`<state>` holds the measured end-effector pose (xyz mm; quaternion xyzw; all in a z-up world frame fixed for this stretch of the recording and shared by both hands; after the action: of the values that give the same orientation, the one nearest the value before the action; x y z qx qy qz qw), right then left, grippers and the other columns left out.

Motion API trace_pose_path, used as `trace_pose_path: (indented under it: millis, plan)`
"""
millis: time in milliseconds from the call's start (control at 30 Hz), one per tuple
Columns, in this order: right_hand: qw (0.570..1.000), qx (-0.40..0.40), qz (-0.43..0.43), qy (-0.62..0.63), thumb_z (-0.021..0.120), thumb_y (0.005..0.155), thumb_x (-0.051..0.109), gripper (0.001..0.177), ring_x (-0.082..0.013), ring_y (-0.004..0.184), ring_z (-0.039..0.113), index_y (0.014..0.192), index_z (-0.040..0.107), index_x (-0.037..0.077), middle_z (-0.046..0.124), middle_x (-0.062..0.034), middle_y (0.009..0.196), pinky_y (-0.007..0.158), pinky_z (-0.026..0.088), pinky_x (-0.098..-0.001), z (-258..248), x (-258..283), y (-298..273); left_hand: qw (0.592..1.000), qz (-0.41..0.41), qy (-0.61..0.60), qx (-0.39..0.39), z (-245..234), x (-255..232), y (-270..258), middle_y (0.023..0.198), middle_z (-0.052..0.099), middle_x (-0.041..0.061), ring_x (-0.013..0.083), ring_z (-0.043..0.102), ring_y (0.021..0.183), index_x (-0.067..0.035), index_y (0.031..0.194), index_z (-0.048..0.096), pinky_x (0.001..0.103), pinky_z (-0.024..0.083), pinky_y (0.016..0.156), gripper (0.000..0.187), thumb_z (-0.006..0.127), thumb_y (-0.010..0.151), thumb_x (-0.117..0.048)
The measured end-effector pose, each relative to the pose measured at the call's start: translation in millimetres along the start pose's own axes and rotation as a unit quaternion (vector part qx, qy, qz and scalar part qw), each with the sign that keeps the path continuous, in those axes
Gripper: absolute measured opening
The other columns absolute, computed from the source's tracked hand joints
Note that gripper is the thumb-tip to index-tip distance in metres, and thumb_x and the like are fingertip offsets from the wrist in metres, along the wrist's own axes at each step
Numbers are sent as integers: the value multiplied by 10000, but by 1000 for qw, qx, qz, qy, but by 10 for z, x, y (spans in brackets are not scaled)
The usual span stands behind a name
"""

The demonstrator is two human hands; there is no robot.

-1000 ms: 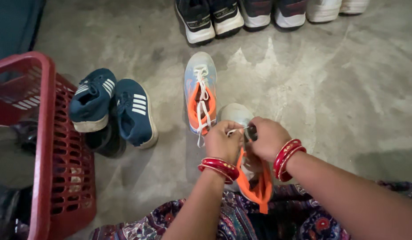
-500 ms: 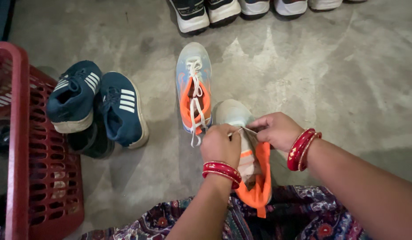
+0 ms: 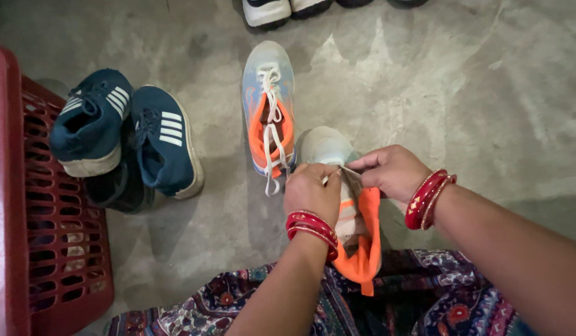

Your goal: The person sits on the floor and laces a pair of light blue and orange sneakers by threading white laces through the eyelets and tying them. The person then moves to the second shoe and repeats the lacing process.

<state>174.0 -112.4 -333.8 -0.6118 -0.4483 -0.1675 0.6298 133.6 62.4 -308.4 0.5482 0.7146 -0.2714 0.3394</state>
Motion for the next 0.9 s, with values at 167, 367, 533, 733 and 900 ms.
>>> trace_pose_path:
  millis: [167,367,533,733,900]
  plan:
    - [999,25,-42,-3,699,796,29,504,-151,972,725,1292,646,-46,759,-108,1142,847,588,-300,69,-26,-9,999,-44,9,26,51,51,41,996,732,82,320,690,962,-169,883,793,429,538,846,108,762,784,-201]
    - [995,-3,-22,95,690,850,90,464,-178,988,722,1297,660,-31,751,-129,1130,865,590,-332,157,-102,-105,1000,-21,7,-13,71,54,39,1058,726,118,343,670,1011,-164,861,818,437,523,840,115,794,749,-170]
    - [986,-111,-65,-104,705,871,108,294,-153,884,755,1156,768,72,809,-92,997,801,604,-319,131,62,-208,995,-60,-68,39,90,93,39,1018,732,97,292,725,955,-123,913,792,376,552,841,109,762,808,-130]
    - [945,-187,-147,-227,779,812,123,259,-153,818,776,1069,776,90,804,-78,917,760,600,-290,182,256,-307,990,-93,-95,52,101,85,49,1002,731,83,262,728,905,-125,915,802,353,551,814,114,767,806,-126]
    - [926,-225,-178,-248,786,803,142,189,-173,774,770,987,813,109,796,-80,889,721,593,-300,223,259,-326,989,-73,-118,47,105,84,56,974,731,91,252,733,889,-113,916,808,336,555,821,115,775,807,-123]
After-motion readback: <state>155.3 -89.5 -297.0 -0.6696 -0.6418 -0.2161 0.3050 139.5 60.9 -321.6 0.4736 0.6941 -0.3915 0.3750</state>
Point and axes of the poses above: each hand's wrist, its own y-axis towards the middle knuckle, its own z-axis out of the palm, x = y × z, the point moved 4 cm from there along y, towards the middle knuckle
